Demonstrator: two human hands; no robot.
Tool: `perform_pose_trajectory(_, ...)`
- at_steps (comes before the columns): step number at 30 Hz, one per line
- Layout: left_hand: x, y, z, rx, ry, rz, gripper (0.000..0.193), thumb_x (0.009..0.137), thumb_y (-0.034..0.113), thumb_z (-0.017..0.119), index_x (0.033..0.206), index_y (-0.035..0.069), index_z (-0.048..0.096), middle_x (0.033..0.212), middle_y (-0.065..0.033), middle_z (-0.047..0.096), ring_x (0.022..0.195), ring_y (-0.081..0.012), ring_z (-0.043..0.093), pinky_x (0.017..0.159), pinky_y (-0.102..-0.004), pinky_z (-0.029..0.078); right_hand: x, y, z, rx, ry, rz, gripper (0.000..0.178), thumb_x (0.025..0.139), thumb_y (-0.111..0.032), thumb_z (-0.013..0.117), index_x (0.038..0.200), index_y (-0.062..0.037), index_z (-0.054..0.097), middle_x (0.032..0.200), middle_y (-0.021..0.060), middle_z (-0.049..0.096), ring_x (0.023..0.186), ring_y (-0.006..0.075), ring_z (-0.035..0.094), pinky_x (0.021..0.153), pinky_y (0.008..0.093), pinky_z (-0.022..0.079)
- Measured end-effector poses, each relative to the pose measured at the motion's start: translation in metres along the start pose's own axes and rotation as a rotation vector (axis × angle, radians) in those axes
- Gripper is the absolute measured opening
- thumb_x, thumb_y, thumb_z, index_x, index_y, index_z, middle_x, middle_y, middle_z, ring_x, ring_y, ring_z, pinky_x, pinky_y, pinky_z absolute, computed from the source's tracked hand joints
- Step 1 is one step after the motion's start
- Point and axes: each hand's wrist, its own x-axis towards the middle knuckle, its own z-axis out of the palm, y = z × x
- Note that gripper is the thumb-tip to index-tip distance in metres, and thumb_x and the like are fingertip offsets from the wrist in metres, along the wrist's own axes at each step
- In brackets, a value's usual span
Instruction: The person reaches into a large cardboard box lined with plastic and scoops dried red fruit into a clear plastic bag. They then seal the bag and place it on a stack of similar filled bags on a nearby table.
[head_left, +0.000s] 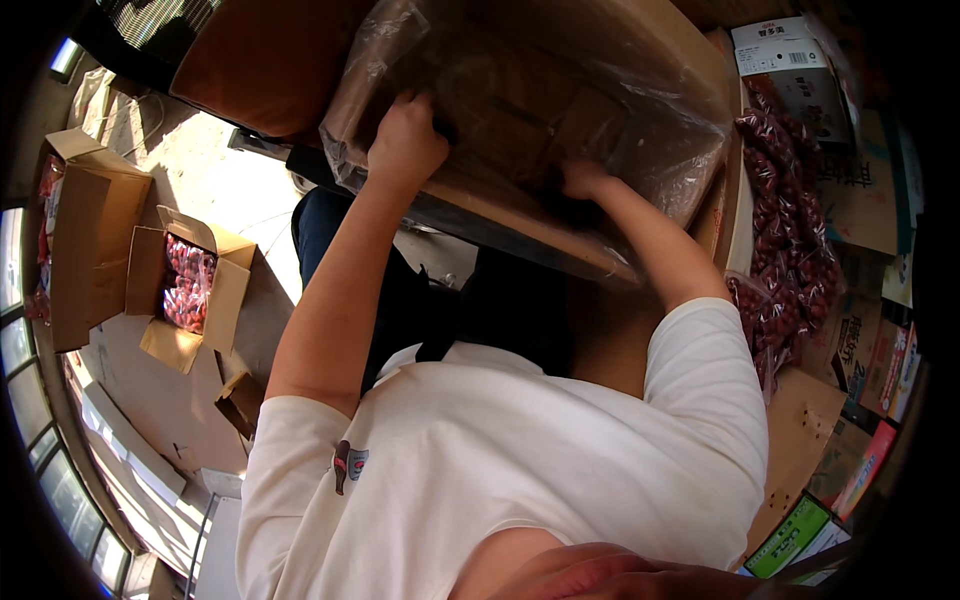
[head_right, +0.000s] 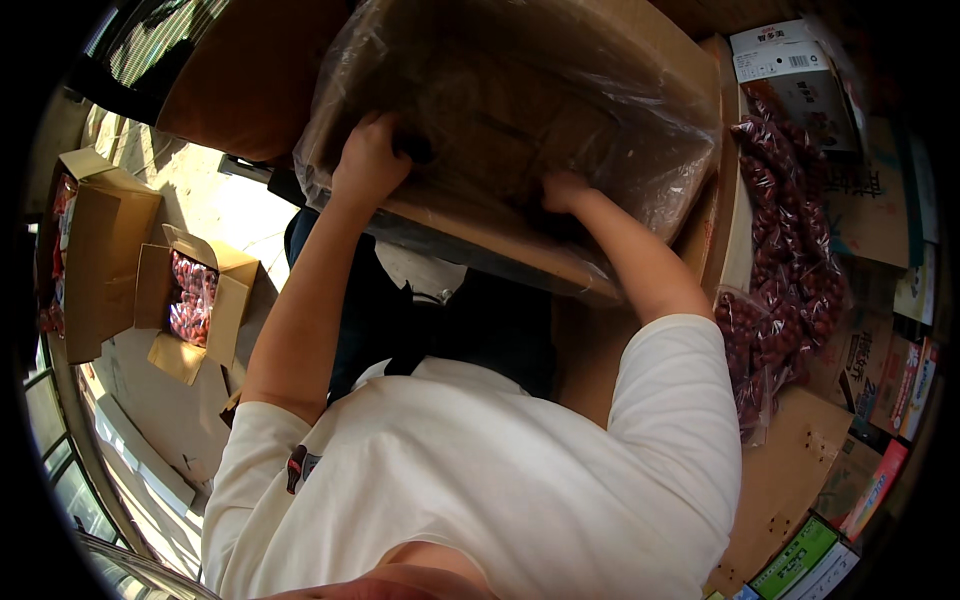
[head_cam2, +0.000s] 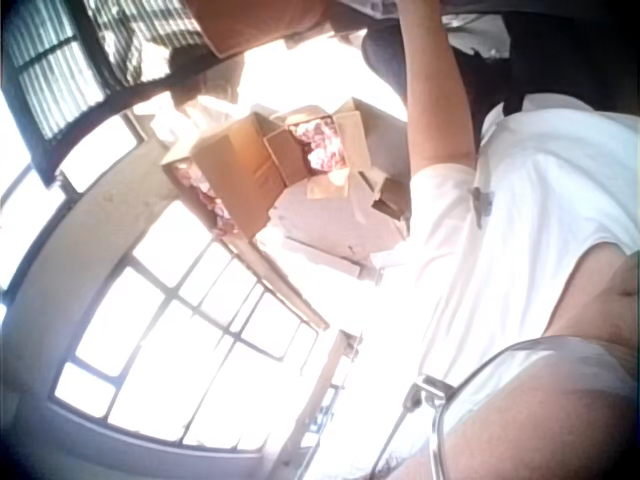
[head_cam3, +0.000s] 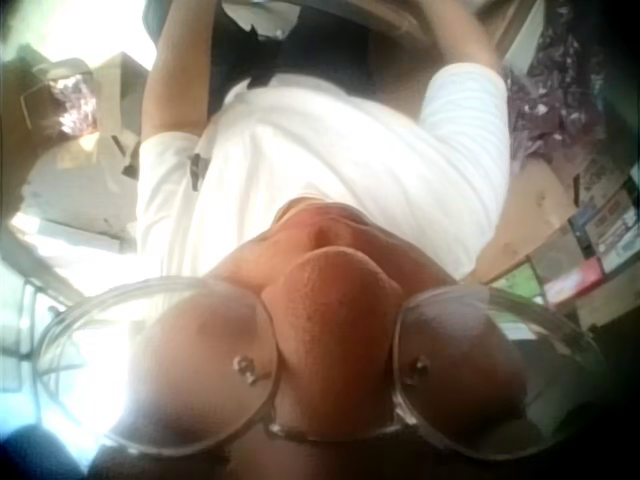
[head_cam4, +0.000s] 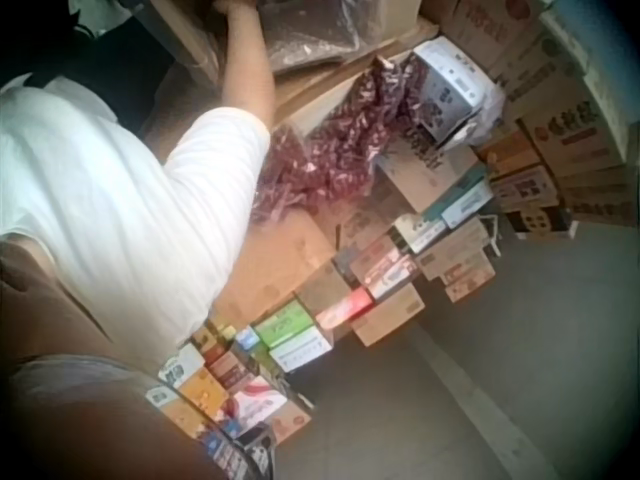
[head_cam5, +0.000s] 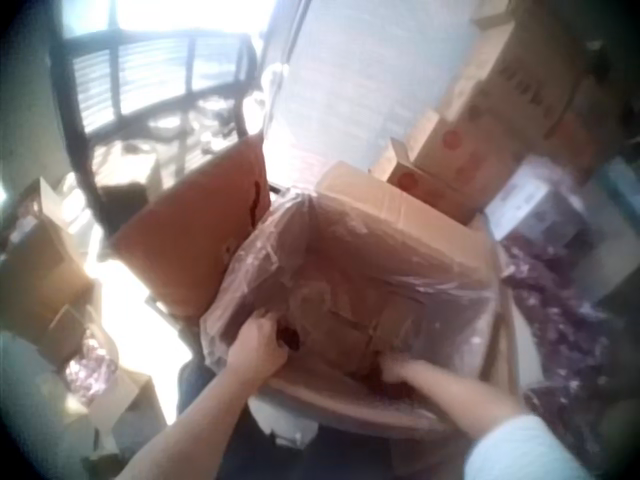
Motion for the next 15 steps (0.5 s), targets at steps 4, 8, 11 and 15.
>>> perform_pose_trajectory(4,-0.001,0.002,-0.002,0.007,0.0,-0.007,0.042,0.067,0.003,0.062,0.109,-0.002,0.062,0.108,-0.0214,0.059,0.1,-0.0382,0.058,0.087,-0.0416,0.049,0.011,0.006,0.013,0.107,0.219,-0.078,0.061,0.076,-0.018,0.06,0.135,-0.0091,0.045,0.137,0.0214,0.042,0.121,0.0372,0.047,0.099,0.044,0.042)
perform_pose_trajectory(8,-0.001,0.002,-0.004,0.01,-0.003,0.004,0.043,0.067,0.004,0.062,0.109,-0.002,0.061,0.109,-0.0214,0.059,0.1,-0.0381,0.058,0.087,-0.0413,0.049,0.015,0.001,0.014,0.155,0.16,-0.077,0.059,0.076,-0.021,0.062,0.132,-0.0088,0.048,0.137,0.0202,0.042,0.125,0.0384,0.042,0.103,0.0444,0.038)
perform_pose_trajectory(11,0.0,0.002,-0.003,-0.015,0.002,0.001,0.043,0.067,0.004,0.062,0.11,-0.001,0.061,0.109,-0.0214,0.059,0.1,-0.0381,0.058,0.087,-0.0413,0.049,0.012,-0.002,0.02,0.113,0.031,-0.084,0.058,0.077,-0.027,0.061,0.131,-0.0094,0.05,0.138,0.0193,0.041,0.126,0.0384,0.039,0.103,0.045,0.037)
perform_pose_trajectory(15,-0.002,0.002,-0.004,-0.014,0.007,0.0,0.043,0.067,0.005,0.063,0.109,-0.001,0.062,0.108,-0.0214,0.059,0.1,-0.038,0.058,0.087,-0.0412,0.049,-0.001,-0.006,0.028,-0.08,0.083,-0.137,0.057,0.081,-0.039,0.056,0.133,-0.016,0.05,0.141,0.0177,0.037,0.128,0.0378,0.037,0.103,0.0485,0.036)
